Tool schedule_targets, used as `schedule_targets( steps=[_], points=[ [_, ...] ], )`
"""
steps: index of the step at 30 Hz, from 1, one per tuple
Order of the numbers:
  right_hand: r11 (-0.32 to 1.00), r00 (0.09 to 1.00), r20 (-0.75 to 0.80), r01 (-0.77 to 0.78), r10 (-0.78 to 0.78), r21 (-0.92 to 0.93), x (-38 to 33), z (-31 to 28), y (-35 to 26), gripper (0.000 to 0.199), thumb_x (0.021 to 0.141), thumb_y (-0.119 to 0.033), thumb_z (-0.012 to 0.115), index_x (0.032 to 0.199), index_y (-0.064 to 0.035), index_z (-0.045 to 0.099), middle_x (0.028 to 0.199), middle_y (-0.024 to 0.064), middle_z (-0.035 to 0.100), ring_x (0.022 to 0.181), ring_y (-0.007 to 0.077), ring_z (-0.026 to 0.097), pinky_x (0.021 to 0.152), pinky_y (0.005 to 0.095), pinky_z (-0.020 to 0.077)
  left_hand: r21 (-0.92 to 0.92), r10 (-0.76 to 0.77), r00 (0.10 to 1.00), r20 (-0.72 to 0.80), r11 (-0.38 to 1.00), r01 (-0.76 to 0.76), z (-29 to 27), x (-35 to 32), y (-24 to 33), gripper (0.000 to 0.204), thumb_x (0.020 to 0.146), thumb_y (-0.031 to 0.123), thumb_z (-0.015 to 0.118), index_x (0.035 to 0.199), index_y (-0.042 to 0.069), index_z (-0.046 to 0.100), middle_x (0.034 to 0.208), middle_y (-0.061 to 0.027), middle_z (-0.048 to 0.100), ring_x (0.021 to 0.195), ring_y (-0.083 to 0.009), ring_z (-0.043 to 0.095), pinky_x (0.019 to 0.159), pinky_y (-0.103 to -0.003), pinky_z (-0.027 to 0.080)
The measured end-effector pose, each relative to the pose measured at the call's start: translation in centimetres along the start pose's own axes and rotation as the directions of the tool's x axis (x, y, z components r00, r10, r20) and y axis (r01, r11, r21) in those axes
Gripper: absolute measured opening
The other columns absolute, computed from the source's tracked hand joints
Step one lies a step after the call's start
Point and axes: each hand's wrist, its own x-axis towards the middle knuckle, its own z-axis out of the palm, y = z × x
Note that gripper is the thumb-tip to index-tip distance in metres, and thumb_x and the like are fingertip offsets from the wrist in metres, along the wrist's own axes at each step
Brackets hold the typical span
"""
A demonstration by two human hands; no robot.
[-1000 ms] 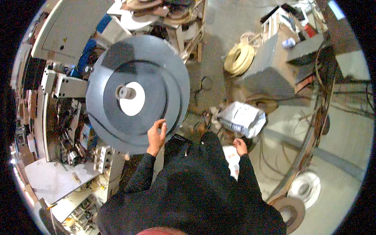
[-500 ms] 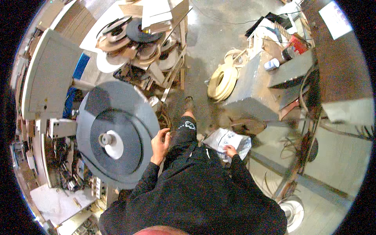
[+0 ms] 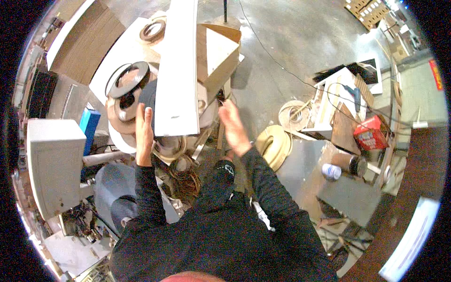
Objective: The person adjusts internal components of an industrial machine using a wrench and a hex key, then walks through the workshop to move a white wood panel and a cardboard box.
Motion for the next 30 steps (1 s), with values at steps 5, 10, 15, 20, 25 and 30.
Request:
schedule_targets(
  steps=[5,10,15,20,25,30],
  points=[
    [0.762,0.847,0.384,-0.511,0.367,0.398,6.4,8.0,-2.2,0.117,0.097,-0.069,0.057,0.161,0.0116,0.001,0.170,0.0312,0.008,0.159,0.0363,0.011,0.129,0.0441,0.0123,-0.091,-0.185,0.949,0.254,0.973,0.214,3.8,2.5,3.2,0.083,0.102,0.056,0.057,0.150,-0.009,0.041,0.145,-0.0267,0.055,0.134,-0.0326,0.052,0.114,-0.042,0.038],
    [0.912,0.941,0.121,-0.267,0.317,-0.310,7.3,10.8,0.2,0.111,0.100,-0.056,0.059,0.160,0.0105,-0.007,0.170,0.0320,-0.004,0.159,0.0419,-0.006,0.129,0.0490,0.0050,-0.279,-0.362,0.881,0.306,0.850,0.446,3.3,2.5,3.6,0.058,0.105,0.037,0.060,0.144,-0.006,0.051,0.134,-0.0180,0.062,0.122,-0.0221,0.057,0.105,-0.035,0.044],
    [0.892,0.773,0.449,-0.353,0.448,-0.282,10.1,2.4,-1.5,0.101,0.100,-0.060,0.060,0.162,0.0071,0.017,0.164,0.0292,0.026,0.155,0.0376,0.023,0.127,0.0437,0.0226,0.232,-0.459,0.855,0.241,0.883,0.408,1.6,5.4,5.2,0.059,0.107,0.032,0.053,0.157,0.001,0.042,0.158,-0.0224,0.046,0.145,-0.0333,0.046,0.120,-0.043,0.036],
    [0.788,0.284,0.843,-0.569,0.456,-0.235,19.5,-12.1,-9.6,0.056,0.111,-0.039,0.051,0.149,0.0022,0.049,0.133,0.0155,0.067,0.124,0.0225,0.063,0.109,0.0360,0.0481,0.169,-0.170,0.929,-0.329,0.957,0.236,-0.9,8.0,12.3,0.049,0.109,0.025,0.055,0.152,0.002,0.048,0.144,-0.0184,0.060,0.131,-0.0306,0.058,0.107,-0.041,0.049],
    [0.698,0.863,0.279,-0.112,0.421,-0.707,34.4,-28.2,-6.9,0.049,0.101,-0.035,0.069,0.136,-0.0013,0.061,0.118,0.0139,0.073,0.104,0.0211,0.071,0.092,0.0349,0.0556,0.136,0.093,0.826,-0.556,0.991,-0.020,6.9,12.0,21.0,0.036,0.109,0.024,0.051,0.131,-0.004,0.061,0.111,-0.0167,0.071,0.105,-0.0237,0.069,0.092,-0.036,0.055],
    [0.533,0.898,-0.138,-0.365,0.417,-0.764,51.7,-49.4,6.4,0.057,0.094,-0.048,0.069,0.118,0.0036,0.070,0.107,0.0210,0.075,0.103,0.0347,0.072,0.090,0.0415,0.0547,-0.186,-0.063,0.920,-0.386,0.982,-0.011,29.1,24.6,28.3,0.030,0.107,0.025,0.056,0.120,0.000,0.065,0.096,-0.0137,0.075,0.087,-0.0222,0.073,0.081,-0.035,0.058]
  ],
)
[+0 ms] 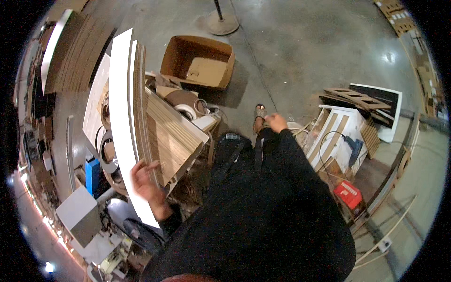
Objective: The person adjusts internal components of an industrial machine using a wrench and a hex key, then walks through the workshop to move a white wood panel and a cardboard box.
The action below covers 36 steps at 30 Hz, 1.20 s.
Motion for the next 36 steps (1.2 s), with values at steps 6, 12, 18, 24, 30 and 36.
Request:
schedule_targets(
  steps=[6,12,18,24,30,36],
  points=[
    [0.995,0.997,-0.037,0.058,-0.061,-0.077,12.6,-9.0,0.4,0.056,0.098,-0.048,0.066,0.125,0.0010,0.068,0.119,0.0192,0.072,0.110,0.0315,0.069,0.094,0.0413,0.0533,0.352,-0.200,0.917,0.344,0.933,0.072,14.1,1.8,0.4,0.022,0.097,0.021,0.073,0.111,0.005,0.075,0.095,-0.0146,0.076,0.083,-0.0259,0.074,0.075,-0.035,0.056],
    [0.997,0.996,0.042,-0.081,0.081,-0.005,19.8,-16.8,2.6,0.055,0.100,-0.048,0.065,0.131,-0.0019,0.065,0.121,0.0157,0.072,0.111,0.0288,0.068,0.095,0.0407,0.0531,0.381,-0.260,0.923,0.283,0.914,0.141,22.4,8.5,-3.8,0.028,0.099,0.026,0.070,0.118,0.005,0.072,0.094,-0.0166,0.075,0.084,-0.0306,0.073,0.075,-0.039,0.056],
    [0.973,0.972,0.037,-0.232,0.231,0.016,21.1,-20.6,2.6,0.049,0.101,-0.043,0.066,0.127,-0.0013,0.066,0.110,0.0101,0.073,0.094,0.0232,0.069,0.083,0.0376,0.0554,0.494,-0.338,0.905,0.258,0.851,0.177,28.8,16.5,-8.3,0.032,0.100,0.032,0.067,0.118,0.005,0.070,0.094,-0.0153,0.076,0.085,-0.0324,0.073,0.076,-0.042,0.055],
    [0.970,0.962,0.126,-0.245,0.242,0.007,25.8,-24.9,-1.2,0.046,0.101,-0.043,0.066,0.122,-0.0030,0.068,0.107,0.0060,0.072,0.084,0.0183,0.066,0.068,0.0344,0.0491,-0.281,-0.840,0.489,0.237,0.422,0.862,38.9,17.7,-27.3,0.047,0.104,0.040,0.063,0.129,0.000,0.063,0.098,-0.0124,0.077,0.084,-0.0297,0.074,0.073,-0.039,0.058],
    [0.998,0.910,0.414,-0.047,0.022,0.049,35.8,-33.7,-0.8,0.033,0.108,-0.033,0.058,0.104,-0.0018,0.066,0.086,0.0048,0.065,0.075,0.0152,0.059,0.065,0.0331,0.0477,-0.596,-0.920,0.047,0.390,-0.213,0.774,50.6,14.0,-44.8,0.091,0.098,0.061,0.062,0.160,0.003,0.030,0.145,-0.0253,0.054,0.125,-0.0405,0.060,0.100,-0.048,0.054],
    [0.969,0.879,0.424,-0.146,0.219,-0.198,40.6,-53.0,9.6,0.025,0.108,-0.020,0.054,0.113,-0.0012,0.069,0.112,0.0114,0.071,0.107,0.0234,0.065,0.096,0.0397,0.0516,-0.832,-0.910,0.018,0.413,-0.369,0.414,62.5,17.8,-52.2,0.112,0.091,0.071,0.065,0.168,0.015,0.005,0.167,-0.0229,0.025,0.144,-0.0394,0.043,0.118,-0.050,0.042]
  ],
)
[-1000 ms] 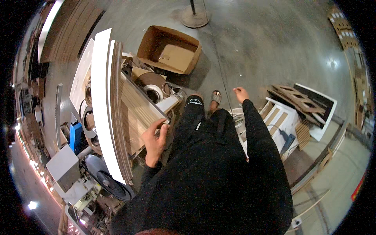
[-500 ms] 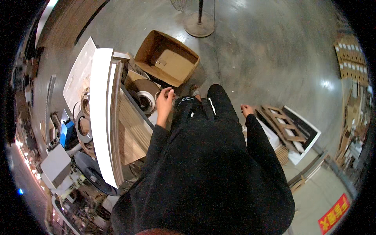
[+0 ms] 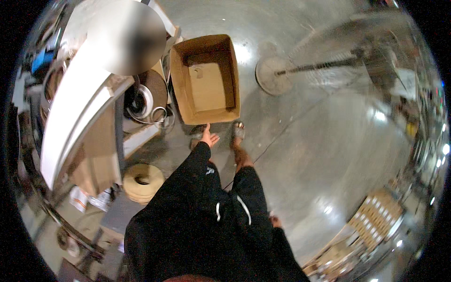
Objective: The person adjusts internal components of an industrial machine using a wrench and a hex key, then walks through the workshop to move a white wood panel and a cardboard box.
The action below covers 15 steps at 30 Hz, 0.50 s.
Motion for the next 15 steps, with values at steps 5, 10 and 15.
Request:
schedule_targets(
  steps=[5,10,15],
  points=[
    [0.911,0.997,0.006,-0.064,0.073,-0.407,0.7,-7.3,-10.1,0.060,0.097,-0.051,0.071,0.131,-0.0021,0.061,0.110,0.0193,0.072,0.100,0.0306,0.070,0.085,0.0496,0.0611,-0.262,0.375,0.924,0.074,0.901,-0.345,-0.1,10.0,3.3,0.085,0.101,0.052,0.061,0.164,0.009,0.022,0.165,-0.0176,0.030,0.142,-0.0385,0.044,0.119,-0.051,0.039],
    [0.946,0.954,-0.159,-0.280,0.255,-0.162,0.2,-10.1,-20.0,0.046,0.100,-0.040,0.070,0.130,-0.0061,0.062,0.111,0.0187,0.073,0.093,0.0317,0.073,0.072,0.0405,0.0603,-0.388,0.461,0.887,0.027,0.822,-0.416,3.1,9.2,-3.4,0.024,0.104,0.023,0.057,0.112,0.003,0.068,0.100,-0.0139,0.074,0.085,-0.0269,0.071,0.077,-0.043,0.060],
    [0.878,0.992,0.111,0.004,0.056,-0.480,7.3,-16.6,-20.6,0.044,0.098,-0.042,0.070,0.123,-0.0057,0.066,0.116,0.0135,0.072,0.104,0.0248,0.070,0.082,0.0418,0.0546,-0.432,0.396,0.908,-0.133,0.802,-0.413,2.3,-3.5,-11.8,0.042,0.098,0.023,0.062,0.133,0.003,0.048,0.115,-0.0162,0.066,0.088,-0.0305,0.073,0.070,-0.042,0.063]
  ],
)
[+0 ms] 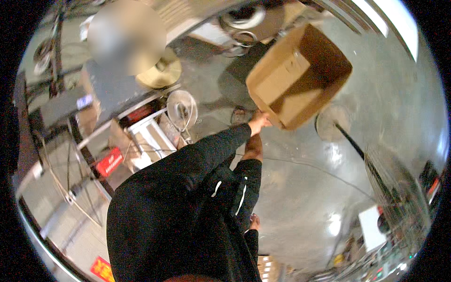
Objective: The person adjusts internal components of an industrial machine using a wrench and a hex key, then walks through the workshop to move a white wood panel and a cardboard box.
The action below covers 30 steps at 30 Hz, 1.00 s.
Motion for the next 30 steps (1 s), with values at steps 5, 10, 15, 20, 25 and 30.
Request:
schedule_targets(
  steps=[5,10,15,20,25,30],
  points=[
    [0.994,0.995,0.012,-0.094,0.095,-0.062,1.9,1.9,-13.1,0.047,0.096,-0.047,0.074,0.123,-0.0093,0.064,0.107,0.0117,0.071,0.085,0.0221,0.063,0.066,0.0393,0.0492,-0.046,-0.112,0.993,0.037,0.992,0.114,-6.4,-7.8,-1.5,0.045,0.101,0.026,0.057,0.132,-0.006,0.049,0.113,-0.0224,0.067,0.078,-0.0370,0.073,0.070,-0.048,0.066],
    [0.997,0.995,0.097,-0.009,0.002,0.075,7.3,2.1,-11.5,0.037,0.100,-0.042,0.068,0.121,-0.0121,0.066,0.106,0.0084,0.074,0.089,0.0276,0.070,0.073,0.0398,0.0561,0.057,-0.111,0.992,-0.054,0.992,0.115,-11.9,-17.7,1.7,0.045,0.103,0.022,0.054,0.138,-0.005,0.048,0.110,-0.0277,0.069,0.090,-0.0442,0.074,0.075,-0.053,0.066],
    [0.956,0.953,0.077,0.293,-0.293,0.005,11.0,0.5,-14.4,0.030,0.106,-0.030,0.054,0.109,-0.0014,0.063,0.102,0.0130,0.070,0.085,0.0252,0.066,0.072,0.0352,0.0557,0.012,0.000,0.991,0.137,1.000,-0.002,-15.5,-18.3,-0.6,0.034,0.103,0.018,0.051,0.128,-0.003,0.058,0.110,-0.0223,0.072,0.098,-0.0331,0.074,0.085,-0.043,0.062],
    [0.745,0.892,-0.055,0.340,-0.449,-0.574,4.8,5.5,-20.5,0.040,0.099,-0.038,0.064,0.108,-0.0003,0.075,0.095,0.0103,0.077,0.082,0.0187,0.073,0.077,0.0350,0.0582,0.085,-0.023,0.991,0.131,0.996,0.012,-14.5,-22.1,3.3,0.033,0.104,0.011,0.051,0.128,-0.012,0.050,0.116,-0.0267,0.068,0.098,-0.0394,0.074,0.084,-0.047,0.066],
    [0.776,0.894,-0.031,0.370,-0.447,-0.511,3.3,9.9,-22.1,0.069,0.094,-0.069,0.056,0.121,-0.0077,0.074,0.120,0.0186,0.073,0.114,0.0331,0.069,0.098,0.0436,0.0529,0.375,0.165,0.984,0.064,0.910,-0.177,-16.3,-26.3,6.8,0.043,0.095,0.007,0.060,0.134,-0.008,0.047,0.122,-0.0246,0.065,0.099,-0.0416,0.073,0.084,-0.053,0.066],
    [0.914,0.892,0.210,0.406,-0.401,0.021,-2.6,18.8,-31.4,0.111,0.081,-0.085,0.062,0.148,0.0021,0.051,0.142,0.0228,0.058,0.114,0.0270,0.063,0.094,0.0420,0.0526,0.580,0.305,0.950,0.073,0.761,-0.289,-17.4,-40.0,15.1,0.048,0.099,0.014,0.062,0.139,0.000,0.041,0.127,-0.0227,0.060,0.100,-0.0352,0.069,0.083,-0.049,0.063]
  ],
)
